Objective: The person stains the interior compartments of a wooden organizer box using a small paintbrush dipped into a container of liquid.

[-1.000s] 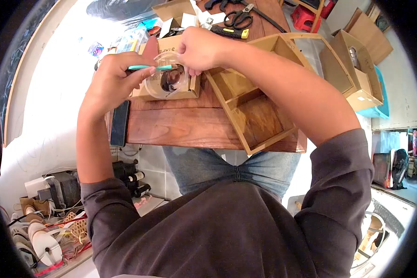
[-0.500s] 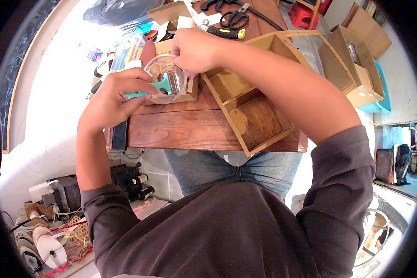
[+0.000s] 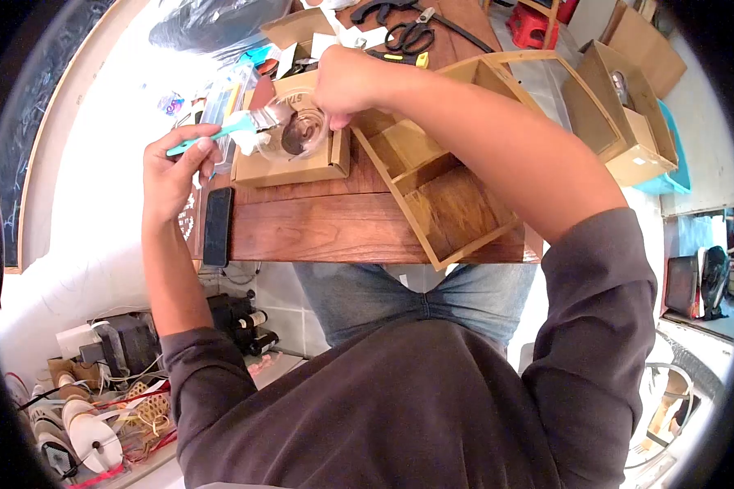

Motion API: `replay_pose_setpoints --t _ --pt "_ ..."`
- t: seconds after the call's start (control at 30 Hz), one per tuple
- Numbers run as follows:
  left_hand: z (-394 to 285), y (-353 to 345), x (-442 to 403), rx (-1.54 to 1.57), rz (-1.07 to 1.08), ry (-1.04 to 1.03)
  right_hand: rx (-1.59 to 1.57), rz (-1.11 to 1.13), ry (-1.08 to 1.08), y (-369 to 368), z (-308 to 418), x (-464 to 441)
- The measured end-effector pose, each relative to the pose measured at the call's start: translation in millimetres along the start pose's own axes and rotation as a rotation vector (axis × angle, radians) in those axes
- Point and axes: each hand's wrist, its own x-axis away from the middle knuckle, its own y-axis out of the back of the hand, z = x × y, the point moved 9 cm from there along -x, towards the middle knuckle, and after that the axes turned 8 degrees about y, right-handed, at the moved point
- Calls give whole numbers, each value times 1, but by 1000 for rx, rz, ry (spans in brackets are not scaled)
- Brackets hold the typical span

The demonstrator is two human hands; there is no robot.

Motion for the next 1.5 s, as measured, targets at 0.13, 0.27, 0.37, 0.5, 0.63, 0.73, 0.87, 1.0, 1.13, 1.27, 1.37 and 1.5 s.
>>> replay_pose_setpoints --t 0.13,0.27,0.37,0.5,0.63,0.73,0.87,1.0,1.13,1.27,1.37,1.5 --pt "35 7 2 304 -51 -44 -178 -40 -31 3 -7 5" --pt "65 9 5 534 -192 -4 -199 -101 -113 15 -5 21" --pt "75 9 5 623 -214 -18 41 -166 4 46 -1 38" --pt "68 1 13 800 -196 -64 261 -400 -89 120 50 146" --pt "27 -45 32 760 -17 -194 123 -1130 103 170 -32 305" --pt "-7 -104 44 608 49 -102 50 -1608 10 132 -81 398" --pt "-26 -169 44 409 32 120 34 -1500 -129 61 -132 406" --pt "-36 -215 53 351 179 139 -637 -1340 -239 23 -191 361" --pt "-26 -236 63 328 194 178 -1030 -1158 -169 23 -184 322" --pt "-19 -237 81 261 163 161 -940 -1264 -140 33 -195 325" --pt "-17 -228 102 210 116 106 -882 -1277 -73 31 -183 333" --pt "-22 -219 117 210 128 -2 -1116 -1187 -122 17 -180 339"
